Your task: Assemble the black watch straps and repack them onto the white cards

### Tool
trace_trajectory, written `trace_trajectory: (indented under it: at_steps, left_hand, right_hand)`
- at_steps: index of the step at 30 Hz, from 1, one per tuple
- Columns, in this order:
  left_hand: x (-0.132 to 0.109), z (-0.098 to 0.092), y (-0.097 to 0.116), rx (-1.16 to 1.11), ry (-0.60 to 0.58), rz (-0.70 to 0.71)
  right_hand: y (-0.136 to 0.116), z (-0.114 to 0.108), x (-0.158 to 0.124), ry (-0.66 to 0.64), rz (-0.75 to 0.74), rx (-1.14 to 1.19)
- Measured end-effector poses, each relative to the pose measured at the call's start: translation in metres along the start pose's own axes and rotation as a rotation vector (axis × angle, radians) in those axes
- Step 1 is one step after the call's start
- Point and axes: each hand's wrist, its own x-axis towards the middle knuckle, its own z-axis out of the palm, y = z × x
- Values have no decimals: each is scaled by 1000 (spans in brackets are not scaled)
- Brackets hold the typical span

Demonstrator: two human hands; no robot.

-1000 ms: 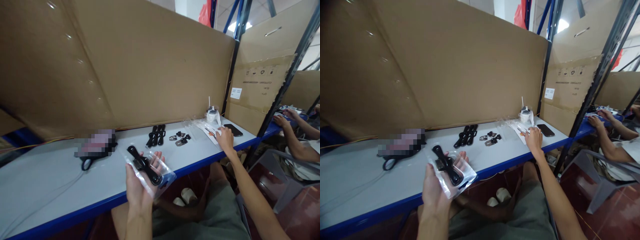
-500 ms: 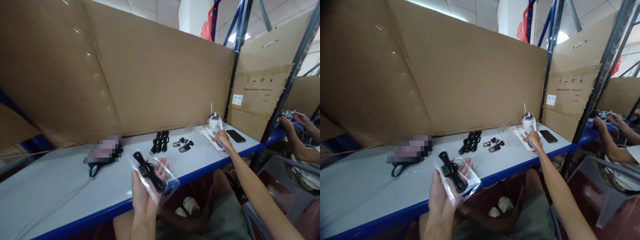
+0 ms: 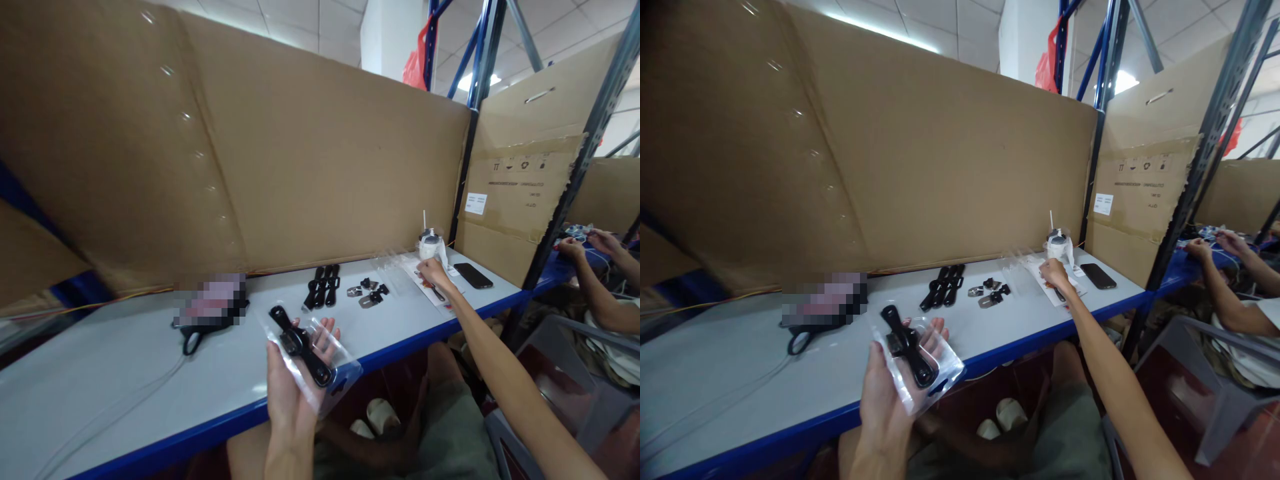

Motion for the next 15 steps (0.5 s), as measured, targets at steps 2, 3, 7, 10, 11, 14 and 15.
trace_trajectory:
  at_steps: [2, 3, 7, 10, 11, 14, 15]
  left_hand:
    - [1, -1, 0, -9, -5, -2]
    - [0, -1, 0, -5, -2, 0]
    - [-2, 0, 0, 29, 14, 11]
    - [-2, -1, 0, 12, 0, 0]
    - [-2, -2, 0, 9, 0, -4]
    - [-1, -3, 1, 18, -2, -13]
    - [-1, -3, 1, 21, -4, -13]
  right_hand:
    - [-7, 1, 1, -16, 0, -7]
    - [-12, 1, 2, -20, 1, -24]
    - [-38, 4, 5, -64, -70, -170]
    - [-55, 7, 6, -124, -115, -273]
    - [-59, 8, 6, -143, -113, -295]
    - [-63, 11, 9, -173, -97, -317]
    - [-62, 11, 10, -169, -93, -310]
